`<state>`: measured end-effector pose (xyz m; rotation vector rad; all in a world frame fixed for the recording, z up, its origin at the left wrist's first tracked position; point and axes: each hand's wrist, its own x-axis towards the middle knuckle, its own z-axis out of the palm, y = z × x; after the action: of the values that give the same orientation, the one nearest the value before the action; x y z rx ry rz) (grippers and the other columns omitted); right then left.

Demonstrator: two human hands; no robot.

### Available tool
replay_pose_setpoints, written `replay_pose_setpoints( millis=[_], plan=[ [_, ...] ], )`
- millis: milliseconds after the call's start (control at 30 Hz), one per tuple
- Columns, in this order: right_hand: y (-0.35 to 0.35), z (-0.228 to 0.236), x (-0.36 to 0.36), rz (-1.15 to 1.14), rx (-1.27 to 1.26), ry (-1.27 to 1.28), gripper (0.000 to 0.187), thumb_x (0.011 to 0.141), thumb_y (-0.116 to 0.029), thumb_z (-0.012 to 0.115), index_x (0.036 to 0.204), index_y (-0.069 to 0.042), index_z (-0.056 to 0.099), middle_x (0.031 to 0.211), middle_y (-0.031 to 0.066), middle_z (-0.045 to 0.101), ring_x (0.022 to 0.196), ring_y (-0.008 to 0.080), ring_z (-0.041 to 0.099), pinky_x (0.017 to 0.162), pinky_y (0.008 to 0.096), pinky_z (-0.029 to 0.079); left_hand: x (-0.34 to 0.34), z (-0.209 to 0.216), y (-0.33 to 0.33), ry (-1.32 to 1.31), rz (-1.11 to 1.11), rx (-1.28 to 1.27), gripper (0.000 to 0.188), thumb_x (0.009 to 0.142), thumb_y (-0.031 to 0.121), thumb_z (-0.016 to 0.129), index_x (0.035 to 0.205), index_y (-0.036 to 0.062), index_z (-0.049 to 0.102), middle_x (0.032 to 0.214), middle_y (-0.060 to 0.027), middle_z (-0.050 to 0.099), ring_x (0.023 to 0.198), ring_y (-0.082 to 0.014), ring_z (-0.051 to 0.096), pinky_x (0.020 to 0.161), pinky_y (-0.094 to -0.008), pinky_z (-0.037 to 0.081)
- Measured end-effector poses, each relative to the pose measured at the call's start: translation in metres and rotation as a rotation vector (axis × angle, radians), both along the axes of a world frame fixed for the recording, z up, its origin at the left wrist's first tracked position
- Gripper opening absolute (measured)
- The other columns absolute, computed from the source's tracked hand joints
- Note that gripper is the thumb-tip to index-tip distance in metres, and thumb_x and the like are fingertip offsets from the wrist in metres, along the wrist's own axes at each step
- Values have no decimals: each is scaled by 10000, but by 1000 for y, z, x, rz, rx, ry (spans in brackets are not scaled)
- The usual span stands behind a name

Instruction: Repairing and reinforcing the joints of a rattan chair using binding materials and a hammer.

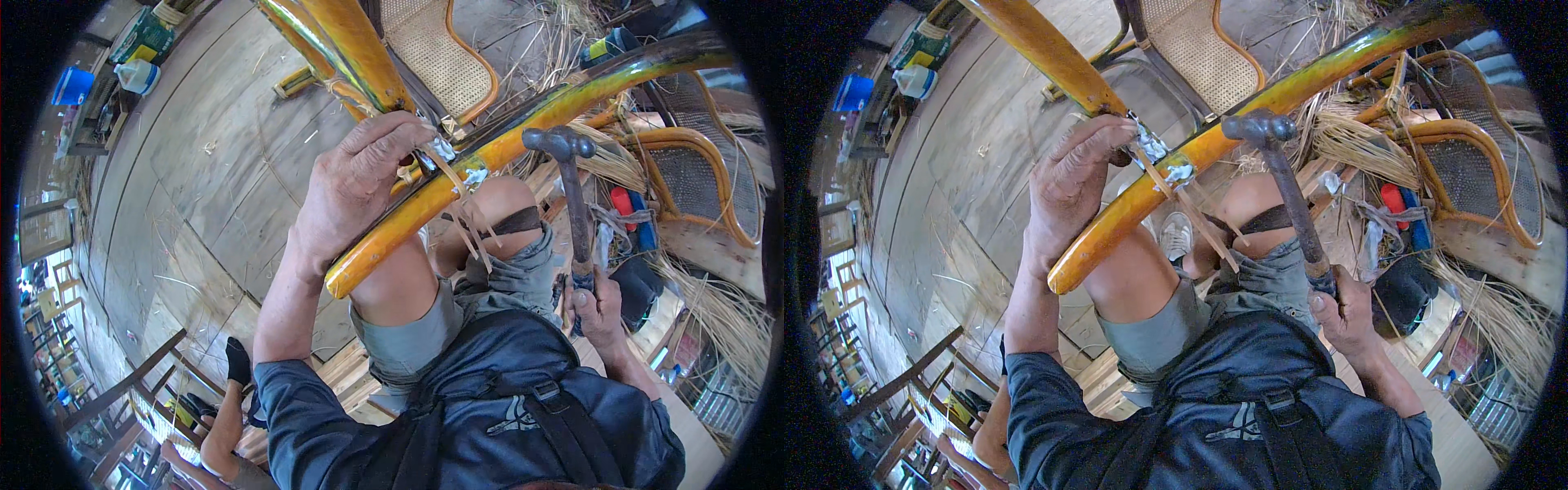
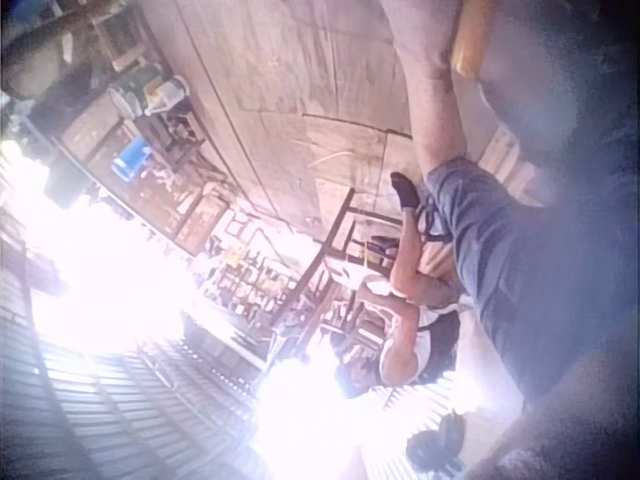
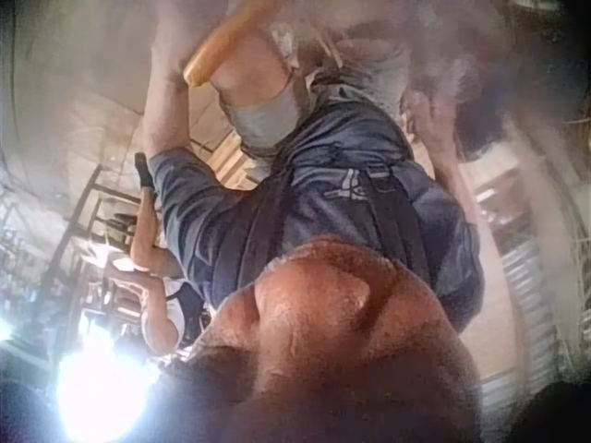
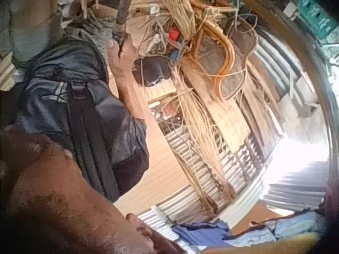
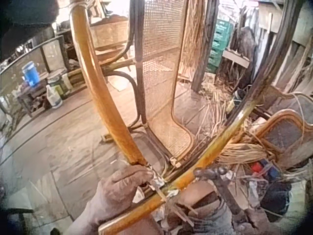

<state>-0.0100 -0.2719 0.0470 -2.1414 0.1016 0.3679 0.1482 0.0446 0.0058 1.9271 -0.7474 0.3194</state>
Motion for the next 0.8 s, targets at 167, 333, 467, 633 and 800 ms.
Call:
replay_pose_setpoints(
  millis=[167,333,467,633,800],
  plan=[
    [-1,4,5,-1,55,63,489,866,-452,536,900,35,510,585,22,516,499,98,513,475,244,411,-1,-6,7,-31,-8,-209,318,744,-49,614,1048,35,568,985,-93,589,793,-175,608,648,-267,513],
    [7,20,23,96,-100,-243,440,787,-301,632,1034,41,508,686,75,573,581,148,569,564,270,457,-6,1,-3,447,377,-535,269,788,90,690,1001,0,553,866,-31,566,717,-64,512,625,-193,436],
    [28,60,53,189,-164,-47,414,720,-223,636,1036,14,513,749,139,570,652,277,574,619,335,455,-3,-2,-3,482,295,-553,307,748,129,740,965,4,564,799,12,551,686,-39,467,614,-180,407],
    [28,71,69,340,-210,-189,353,723,-184,641,990,13,522,714,141,541,622,306,540,591,348,428,-3,1,-3,568,342,-275,257,715,139,764,873,21,599,713,40,534,643,-26,428,571,-170,370],
    [31,75,72,380,-337,-220,327,730,-180,653,962,8,521,691,153,514,603,297,522,577,353,417,-4,3,-3,501,293,-360,259,681,151,785,805,24,598,655,53,507,585,-33,402,518,-195,361]
  ],
)
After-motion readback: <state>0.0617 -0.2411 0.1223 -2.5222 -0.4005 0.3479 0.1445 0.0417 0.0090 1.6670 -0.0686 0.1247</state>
